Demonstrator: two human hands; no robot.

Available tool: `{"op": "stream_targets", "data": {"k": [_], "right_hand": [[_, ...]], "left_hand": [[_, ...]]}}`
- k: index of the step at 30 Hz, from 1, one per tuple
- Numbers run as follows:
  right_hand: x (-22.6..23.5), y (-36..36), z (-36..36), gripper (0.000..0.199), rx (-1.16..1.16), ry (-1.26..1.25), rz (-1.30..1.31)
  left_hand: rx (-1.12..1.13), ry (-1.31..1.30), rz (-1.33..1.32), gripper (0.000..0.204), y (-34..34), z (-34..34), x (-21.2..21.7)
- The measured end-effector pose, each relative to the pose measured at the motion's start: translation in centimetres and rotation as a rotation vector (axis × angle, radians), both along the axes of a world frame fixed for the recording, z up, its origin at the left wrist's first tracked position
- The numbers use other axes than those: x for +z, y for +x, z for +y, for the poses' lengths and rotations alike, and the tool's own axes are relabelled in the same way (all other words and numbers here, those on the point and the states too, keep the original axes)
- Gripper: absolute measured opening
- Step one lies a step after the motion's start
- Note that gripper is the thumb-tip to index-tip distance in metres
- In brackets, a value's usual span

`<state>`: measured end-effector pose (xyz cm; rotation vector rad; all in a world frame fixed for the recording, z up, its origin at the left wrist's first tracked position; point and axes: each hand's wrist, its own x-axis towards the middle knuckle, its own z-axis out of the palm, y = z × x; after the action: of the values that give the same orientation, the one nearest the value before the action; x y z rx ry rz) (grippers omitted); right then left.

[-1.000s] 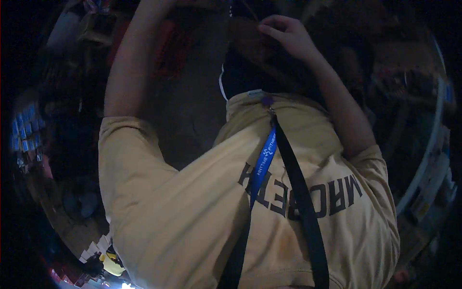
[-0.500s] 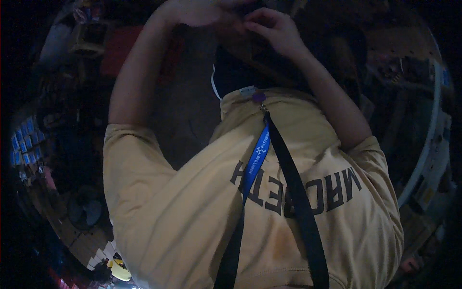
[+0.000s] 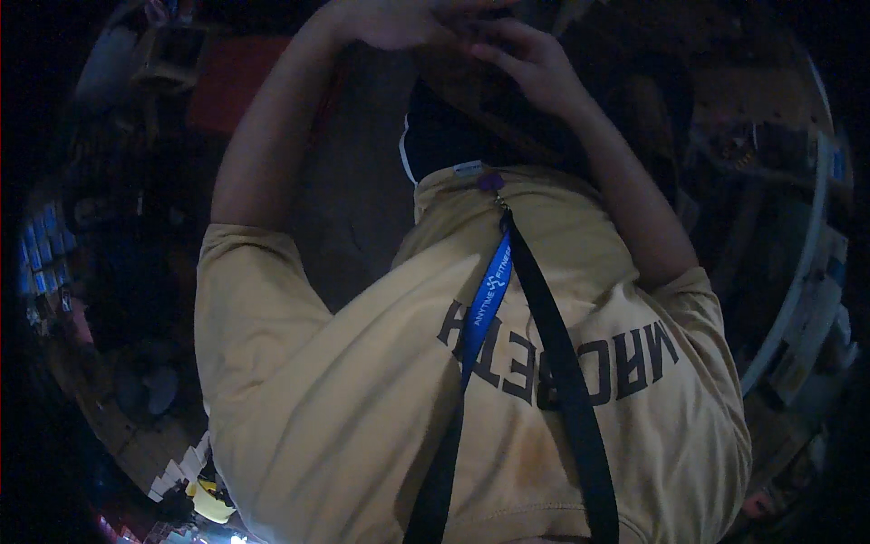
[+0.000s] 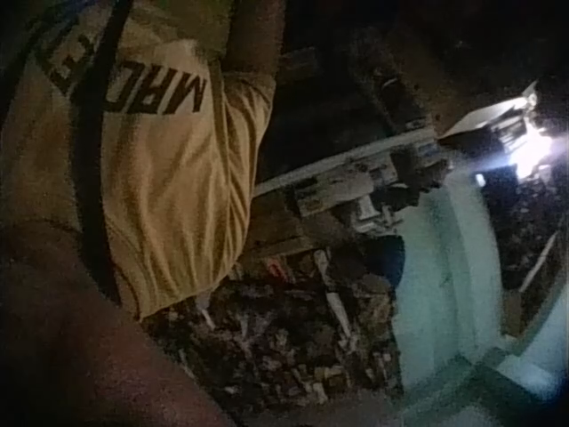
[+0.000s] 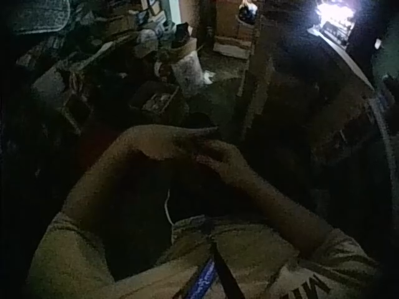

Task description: The recorder is inspecting and handling a brown shoe component, possibly a leather upper or lining, checking for quality or preparing it for the next stage.

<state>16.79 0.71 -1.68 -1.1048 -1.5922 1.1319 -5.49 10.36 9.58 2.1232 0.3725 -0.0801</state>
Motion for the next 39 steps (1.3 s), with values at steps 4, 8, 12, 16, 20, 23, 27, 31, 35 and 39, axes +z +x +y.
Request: {"op": "stream_targets", "data": {"k": [4,8,12,16,20,23,27,31,35,39], "right_hand": [[1.5,0.3,0.3,0.031,0.042,0.309,-0.258],[2.1,0.3,-0.2,0.028,0.031,0.235,-0.340],[1.9,-0.1,-0.7,0.023,0.010,0.138,-0.110],[4.9,-0.6,-1.4,0.027,-0.053,0.075,-0.145],[3.4,0.1,-0.4,0.026,0.034,0.393,-0.271],[4.6,0.0,-0.8,0.022,0.055,0.383,-0.187],[6.6,1.2,0.5,0.013,-0.015,0.646,-0.543],[5.4,1.9,0.6,0.014,-0.041,0.540,-0.545],[2.4,1.6,0.6,0.019,0.004,0.310,-0.257],[1.5,1.4,0.5,0.020,-0.008,0.130,-0.207]], "left_hand": [[0.055,0.106,-0.203,0.067,-0.1,-1.7,0.0],[0.345,0.013,-0.079,0.050,-1.0,-4.5,1.3],[0.759,-0.122,-0.403,0.030,0.2,-7.3,-2.5],[0.922,-0.204,-0.630,0.020,1.4,-9.1,-4.7],[0.961,-0.130,-0.574,0.023,1.0,-8.2,-9.1],[1.009,-0.325,-0.636,0.021,1.1,-8.4,-8.2],[1.034,-0.419,-0.550,0.012,0.8,-8.6,-6.0],[0.977,-0.384,-0.640,0.014,0.3,-7.9,-6.4],[0.973,-0.286,-0.600,0.016,0.2,-7.5,-6.9],[0.978,-0.334,-0.617,0.022,0.1,-7.6,-8.5]]}}
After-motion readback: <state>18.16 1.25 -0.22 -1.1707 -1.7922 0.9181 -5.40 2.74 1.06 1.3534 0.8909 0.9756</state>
